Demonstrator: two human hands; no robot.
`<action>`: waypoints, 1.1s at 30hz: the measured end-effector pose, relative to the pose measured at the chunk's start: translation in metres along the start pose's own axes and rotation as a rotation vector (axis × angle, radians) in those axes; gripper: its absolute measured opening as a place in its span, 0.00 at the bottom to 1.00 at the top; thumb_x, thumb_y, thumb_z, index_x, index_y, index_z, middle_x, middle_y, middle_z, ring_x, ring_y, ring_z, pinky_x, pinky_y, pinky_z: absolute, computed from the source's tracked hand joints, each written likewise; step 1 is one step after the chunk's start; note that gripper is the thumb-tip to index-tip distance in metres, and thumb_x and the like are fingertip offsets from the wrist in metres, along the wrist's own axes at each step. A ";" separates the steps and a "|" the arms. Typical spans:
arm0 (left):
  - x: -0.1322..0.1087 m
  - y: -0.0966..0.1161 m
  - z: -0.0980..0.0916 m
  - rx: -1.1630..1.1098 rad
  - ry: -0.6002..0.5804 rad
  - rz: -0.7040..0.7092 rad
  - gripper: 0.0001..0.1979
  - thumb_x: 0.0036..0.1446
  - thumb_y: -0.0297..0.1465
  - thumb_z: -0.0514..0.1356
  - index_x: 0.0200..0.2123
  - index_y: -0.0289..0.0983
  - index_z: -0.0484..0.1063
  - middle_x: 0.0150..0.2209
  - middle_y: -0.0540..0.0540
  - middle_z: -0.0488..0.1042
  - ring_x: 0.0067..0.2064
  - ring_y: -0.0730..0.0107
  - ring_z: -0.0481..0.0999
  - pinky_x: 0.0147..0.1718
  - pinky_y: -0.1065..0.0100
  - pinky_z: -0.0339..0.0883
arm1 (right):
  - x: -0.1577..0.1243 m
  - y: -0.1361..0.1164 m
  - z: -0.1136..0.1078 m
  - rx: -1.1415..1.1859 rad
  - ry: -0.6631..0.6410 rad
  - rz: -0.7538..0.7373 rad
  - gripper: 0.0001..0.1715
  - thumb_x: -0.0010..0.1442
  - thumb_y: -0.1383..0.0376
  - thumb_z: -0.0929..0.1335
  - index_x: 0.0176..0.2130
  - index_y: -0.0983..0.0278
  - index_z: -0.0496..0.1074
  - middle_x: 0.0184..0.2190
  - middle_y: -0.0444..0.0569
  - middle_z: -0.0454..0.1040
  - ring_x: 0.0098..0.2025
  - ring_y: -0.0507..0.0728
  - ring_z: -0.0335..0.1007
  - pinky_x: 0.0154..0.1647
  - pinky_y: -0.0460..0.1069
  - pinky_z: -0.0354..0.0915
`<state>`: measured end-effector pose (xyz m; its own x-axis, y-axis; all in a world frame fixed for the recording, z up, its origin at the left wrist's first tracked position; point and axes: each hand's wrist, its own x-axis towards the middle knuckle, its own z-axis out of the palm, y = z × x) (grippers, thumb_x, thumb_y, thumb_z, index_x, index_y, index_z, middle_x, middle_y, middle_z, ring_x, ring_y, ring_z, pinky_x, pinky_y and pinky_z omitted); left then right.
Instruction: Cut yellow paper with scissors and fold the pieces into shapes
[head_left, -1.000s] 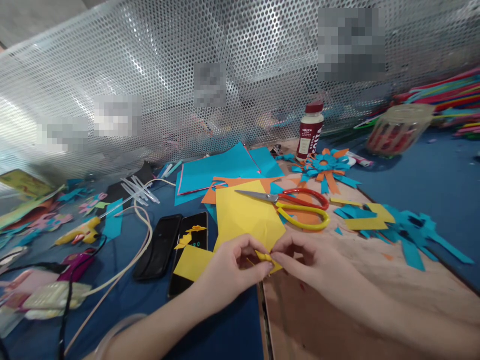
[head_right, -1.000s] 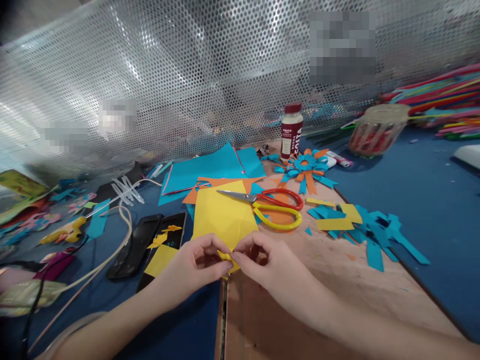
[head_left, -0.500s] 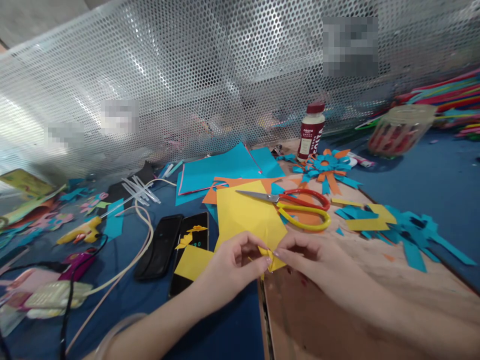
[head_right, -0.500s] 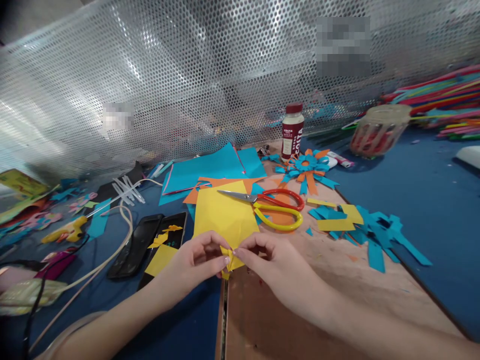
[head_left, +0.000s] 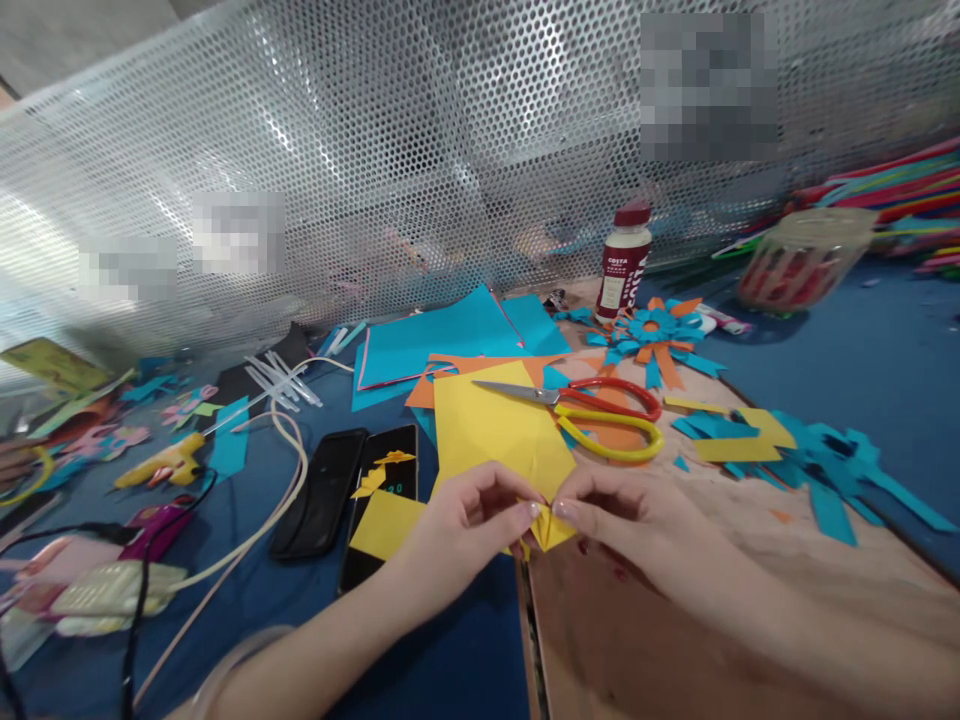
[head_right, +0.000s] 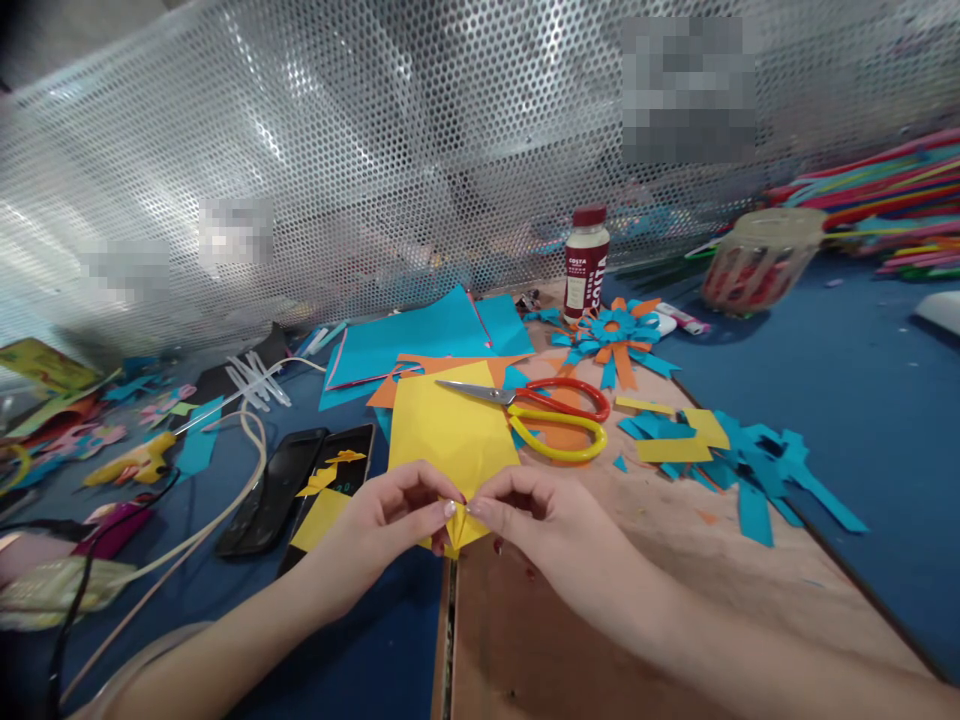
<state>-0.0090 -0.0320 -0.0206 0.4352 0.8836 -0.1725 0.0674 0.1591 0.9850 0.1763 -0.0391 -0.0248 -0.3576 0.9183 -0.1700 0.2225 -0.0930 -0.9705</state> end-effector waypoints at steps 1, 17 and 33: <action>0.000 0.000 0.000 0.002 0.010 -0.003 0.08 0.54 0.32 0.60 0.34 0.33 0.70 0.27 0.49 0.70 0.29 0.76 0.70 0.30 0.73 0.65 | 0.000 0.001 0.000 -0.014 -0.005 -0.014 0.13 0.58 0.55 0.64 0.31 0.62 0.70 0.23 0.40 0.66 0.19 0.46 0.54 0.17 0.42 0.52; 0.001 -0.004 0.000 -0.121 -0.019 -0.050 0.08 0.53 0.32 0.61 0.32 0.32 0.69 0.25 0.50 0.70 0.27 0.78 0.69 0.29 0.73 0.64 | 0.000 0.006 -0.004 -0.394 0.142 -0.432 0.08 0.60 0.62 0.63 0.35 0.60 0.71 0.31 0.46 0.70 0.29 0.51 0.65 0.28 0.46 0.61; 0.000 -0.002 0.000 -0.100 -0.017 -0.031 0.06 0.53 0.31 0.61 0.32 0.32 0.70 0.26 0.51 0.70 0.27 0.79 0.70 0.29 0.75 0.64 | 0.000 0.009 -0.005 -0.367 0.071 -0.426 0.08 0.60 0.61 0.63 0.34 0.58 0.71 0.30 0.43 0.69 0.31 0.51 0.65 0.31 0.47 0.62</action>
<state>-0.0091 -0.0321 -0.0221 0.4491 0.8704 -0.2015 -0.0086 0.2298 0.9732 0.1831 -0.0373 -0.0323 -0.4258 0.8703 0.2474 0.3772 0.4193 -0.8258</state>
